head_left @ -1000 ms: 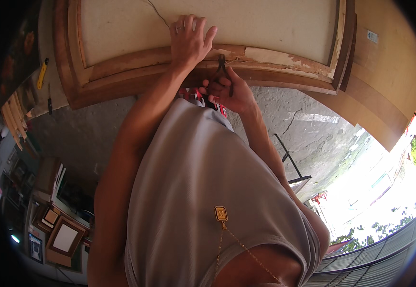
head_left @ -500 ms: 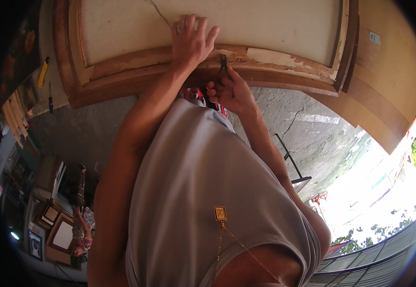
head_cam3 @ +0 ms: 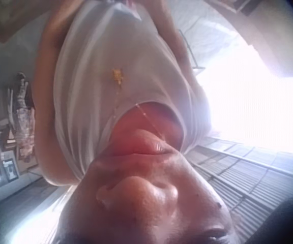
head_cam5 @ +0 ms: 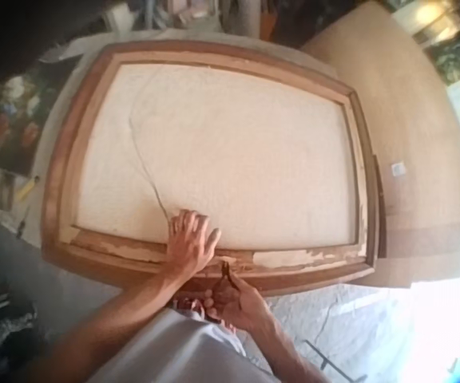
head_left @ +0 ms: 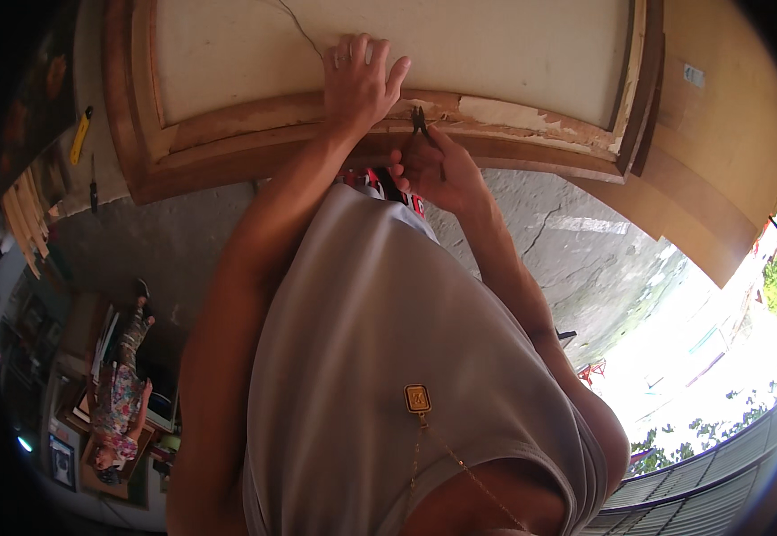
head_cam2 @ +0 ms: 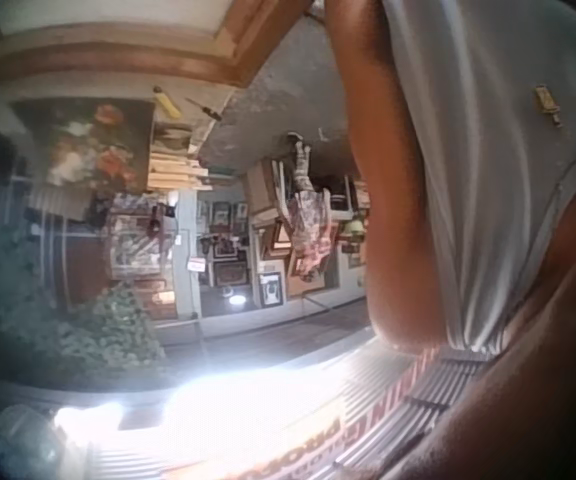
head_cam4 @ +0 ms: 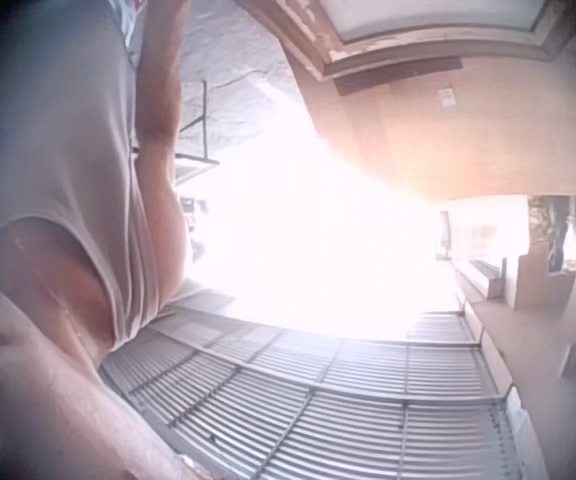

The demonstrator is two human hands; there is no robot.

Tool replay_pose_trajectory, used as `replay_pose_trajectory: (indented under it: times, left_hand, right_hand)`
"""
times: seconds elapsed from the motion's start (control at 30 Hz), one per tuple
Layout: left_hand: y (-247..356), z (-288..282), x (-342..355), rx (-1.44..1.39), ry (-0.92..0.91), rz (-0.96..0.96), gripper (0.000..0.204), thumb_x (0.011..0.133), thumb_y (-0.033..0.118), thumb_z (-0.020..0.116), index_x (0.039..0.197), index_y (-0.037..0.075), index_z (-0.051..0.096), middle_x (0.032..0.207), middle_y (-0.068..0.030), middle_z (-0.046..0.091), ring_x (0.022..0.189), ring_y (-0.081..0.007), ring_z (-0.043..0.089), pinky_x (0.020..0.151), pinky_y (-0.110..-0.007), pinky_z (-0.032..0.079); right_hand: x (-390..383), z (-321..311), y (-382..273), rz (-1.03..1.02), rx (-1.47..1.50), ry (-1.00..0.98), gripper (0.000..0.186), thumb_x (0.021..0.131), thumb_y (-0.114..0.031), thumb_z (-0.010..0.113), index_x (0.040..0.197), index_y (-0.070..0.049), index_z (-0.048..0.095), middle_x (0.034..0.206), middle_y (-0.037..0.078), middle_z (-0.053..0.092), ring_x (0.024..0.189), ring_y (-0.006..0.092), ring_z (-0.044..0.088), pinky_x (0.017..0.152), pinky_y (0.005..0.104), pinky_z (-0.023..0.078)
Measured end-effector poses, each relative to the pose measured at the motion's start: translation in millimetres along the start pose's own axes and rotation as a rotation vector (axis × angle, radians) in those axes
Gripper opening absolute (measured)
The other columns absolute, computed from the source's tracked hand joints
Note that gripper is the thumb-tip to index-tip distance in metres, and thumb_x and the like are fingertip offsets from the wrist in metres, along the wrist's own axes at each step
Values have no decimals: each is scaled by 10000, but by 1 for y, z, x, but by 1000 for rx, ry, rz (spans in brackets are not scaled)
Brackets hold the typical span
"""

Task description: The person uses pliers to remove staples from the back of a wooden picture frame. They work along the edges, pulling out staples and detaching the backing material. The person then lifts the frame to inspect the removed staples and continues the removal process.

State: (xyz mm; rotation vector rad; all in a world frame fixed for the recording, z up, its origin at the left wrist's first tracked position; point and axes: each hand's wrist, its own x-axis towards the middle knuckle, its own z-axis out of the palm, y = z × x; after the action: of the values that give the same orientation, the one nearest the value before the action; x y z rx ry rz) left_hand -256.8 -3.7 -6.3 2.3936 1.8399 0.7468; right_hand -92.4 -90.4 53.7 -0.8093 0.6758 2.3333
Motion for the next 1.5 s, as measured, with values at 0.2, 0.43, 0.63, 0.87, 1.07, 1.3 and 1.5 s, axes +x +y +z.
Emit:
replay_pose_trajectory:
  times: [0.2,0.43,0.63,0.87,1.07,1.3,1.5]
  left_hand:
    - [-1,4,-2,8,11,-9,315,882,390,577,1011,102,589,1027,-73,550,990,-274,522,819,-436,393]
    - [-2,0,-1,10,17,-3,311,886,386,572,1011,102,592,1017,-72,554,980,-273,524,823,-439,394]
    - [0,3,-4,4,11,-15,315,891,389,567,1023,106,606,1025,-78,563,991,-276,527,849,-440,393]
    - [1,7,-5,12,-40,-49,325,903,415,539,1025,127,630,1048,-84,575,1036,-289,524,908,-456,379]
    - [2,0,-6,-68,48,63,315,878,382,582,1053,122,617,1080,-93,566,1072,-295,505,917,-467,371]
    - [103,-45,-47,-771,-243,490,339,845,357,634,1004,59,611,964,-117,625,904,-292,581,803,-400,442]
    - [165,-36,-112,-880,-761,649,341,872,340,623,730,31,600,659,-87,578,613,-245,584,554,-343,442]
  right_hand:
    - [3,-13,3,-89,-201,113,571,992,-456,326,552,-111,443,1049,217,573,1004,353,555,887,483,441]
    - [-1,12,3,-76,-135,250,496,990,-417,342,619,-102,442,917,192,572,829,297,539,743,427,446]
    - [-33,58,-1,-367,-270,49,497,989,-402,351,666,-48,483,848,214,593,763,290,559,694,405,440]
    - [-73,13,35,-675,-694,284,563,993,-393,353,892,93,620,823,174,636,749,252,603,717,360,453]
    - [-101,-69,79,-811,-686,439,559,987,-389,382,925,104,637,802,143,652,738,211,615,735,326,466]
    - [-113,-113,111,-737,-929,637,580,950,-443,466,874,99,659,756,78,638,723,126,562,710,280,440]
    - [-135,-130,129,-706,-968,668,588,920,-501,483,693,20,637,596,32,539,598,120,481,571,330,392]
